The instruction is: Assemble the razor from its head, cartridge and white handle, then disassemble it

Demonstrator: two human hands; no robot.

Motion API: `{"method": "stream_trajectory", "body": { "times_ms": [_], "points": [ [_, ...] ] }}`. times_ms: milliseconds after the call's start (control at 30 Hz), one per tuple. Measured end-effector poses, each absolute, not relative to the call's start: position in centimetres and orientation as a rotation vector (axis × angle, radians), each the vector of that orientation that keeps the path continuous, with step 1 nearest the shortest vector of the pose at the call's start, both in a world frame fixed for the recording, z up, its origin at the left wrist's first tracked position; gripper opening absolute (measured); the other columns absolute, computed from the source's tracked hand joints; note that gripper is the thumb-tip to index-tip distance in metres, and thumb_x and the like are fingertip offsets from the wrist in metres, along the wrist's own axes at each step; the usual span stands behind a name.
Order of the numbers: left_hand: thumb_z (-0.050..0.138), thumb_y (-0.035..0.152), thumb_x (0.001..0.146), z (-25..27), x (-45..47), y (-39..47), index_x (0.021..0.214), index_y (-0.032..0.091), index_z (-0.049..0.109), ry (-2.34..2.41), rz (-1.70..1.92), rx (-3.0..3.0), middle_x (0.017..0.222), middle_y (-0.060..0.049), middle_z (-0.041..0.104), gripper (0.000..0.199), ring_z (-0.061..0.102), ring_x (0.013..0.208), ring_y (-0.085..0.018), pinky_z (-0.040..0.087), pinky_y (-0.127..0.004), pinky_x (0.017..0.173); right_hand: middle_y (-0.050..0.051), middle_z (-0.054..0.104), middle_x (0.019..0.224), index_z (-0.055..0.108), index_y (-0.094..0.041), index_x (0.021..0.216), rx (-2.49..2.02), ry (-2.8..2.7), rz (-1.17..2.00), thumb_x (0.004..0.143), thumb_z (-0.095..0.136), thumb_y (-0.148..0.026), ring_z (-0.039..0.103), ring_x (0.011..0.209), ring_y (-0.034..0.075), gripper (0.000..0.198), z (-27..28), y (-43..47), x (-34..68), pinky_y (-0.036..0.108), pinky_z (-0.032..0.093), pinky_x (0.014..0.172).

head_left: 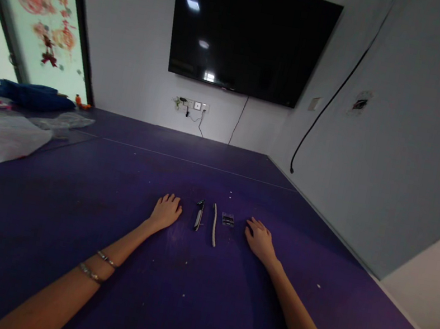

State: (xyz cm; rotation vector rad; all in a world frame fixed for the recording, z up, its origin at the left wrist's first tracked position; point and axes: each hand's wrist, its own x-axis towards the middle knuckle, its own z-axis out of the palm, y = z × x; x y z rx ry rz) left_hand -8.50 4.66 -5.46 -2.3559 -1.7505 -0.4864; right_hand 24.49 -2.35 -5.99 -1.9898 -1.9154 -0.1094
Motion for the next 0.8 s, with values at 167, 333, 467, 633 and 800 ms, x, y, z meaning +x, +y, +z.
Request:
{"method": "stream_trajectory", "body": {
  "times_ms": [167, 333, 467, 633, 800],
  "points": [
    [0.034, 0.029, 0.088, -5.3, -8.6, 4.6, 0.119, 0.01, 0.052, -1.742, -0.5, -2.362, 0.127, -0.017, 0.05, 0.041, 0.041, 0.12, -0.031, 0.033, -0.043, 0.096, 0.009, 0.049, 0.132, 0.055, -0.016, 0.122, -2.002, -1.935, -0.13, 0.088, 0.034, -0.031, 0.038, 0.125, 0.026, 0.042, -6.0, -2.4, 24.3, 0.043, 0.028, 0.101],
    [0.034, 0.029, 0.088, -5.4, -8.5, 4.6, 0.119, 0.01, 0.052, -1.747, -0.506, -2.368, 0.128, -0.018, 0.05, 0.041, 0.041, 0.12, -0.032, 0.033, -0.044, 0.096, 0.009, 0.048, 0.133, 0.054, -0.015, 0.123, -2.016, -1.933, -0.134, 0.088, 0.033, -0.031, 0.038, 0.125, 0.026, 0.043, -5.9, -2.6, 24.2, 0.042, 0.028, 0.101],
    [0.036, 0.029, 0.087, -5.4, -8.6, 4.7, 0.118, 0.01, 0.051, -1.756, -0.534, -2.381, 0.128, -0.018, 0.049, 0.039, 0.04, 0.12, -0.031, 0.032, -0.044, 0.096, 0.008, 0.048, 0.133, 0.054, -0.015, 0.123, -2.02, -1.938, -0.126, 0.088, 0.033, -0.031, 0.037, 0.126, 0.025, 0.043, -5.9, -2.6, 24.2, 0.041, 0.028, 0.101],
    [0.041, 0.027, 0.085, -3.9, -7.7, 4.0, 0.11, 0.013, 0.052, -1.827, -0.751, -2.253, 0.116, -0.015, 0.052, 0.031, 0.047, 0.108, -0.026, 0.038, -0.037, 0.089, 0.009, 0.048, 0.133, 0.054, -0.015, 0.123, -2.016, -1.938, -0.14, 0.088, 0.033, -0.031, 0.037, 0.125, 0.026, 0.043, -6.0, -2.4, 24.2, 0.041, 0.028, 0.101],
    [0.046, 0.031, 0.083, -2.9, -4.6, 2.7, 0.101, 0.015, 0.054, -1.73, -0.714, -2.383, 0.103, -0.011, 0.053, 0.026, 0.05, 0.098, -0.023, 0.04, -0.033, 0.083, 0.009, 0.049, 0.132, 0.054, -0.015, 0.122, -2.013, -1.936, -0.153, 0.087, 0.035, -0.03, 0.038, 0.125, 0.026, 0.043, -6.0, -2.4, 24.2, 0.041, 0.029, 0.1]
  ]
}}
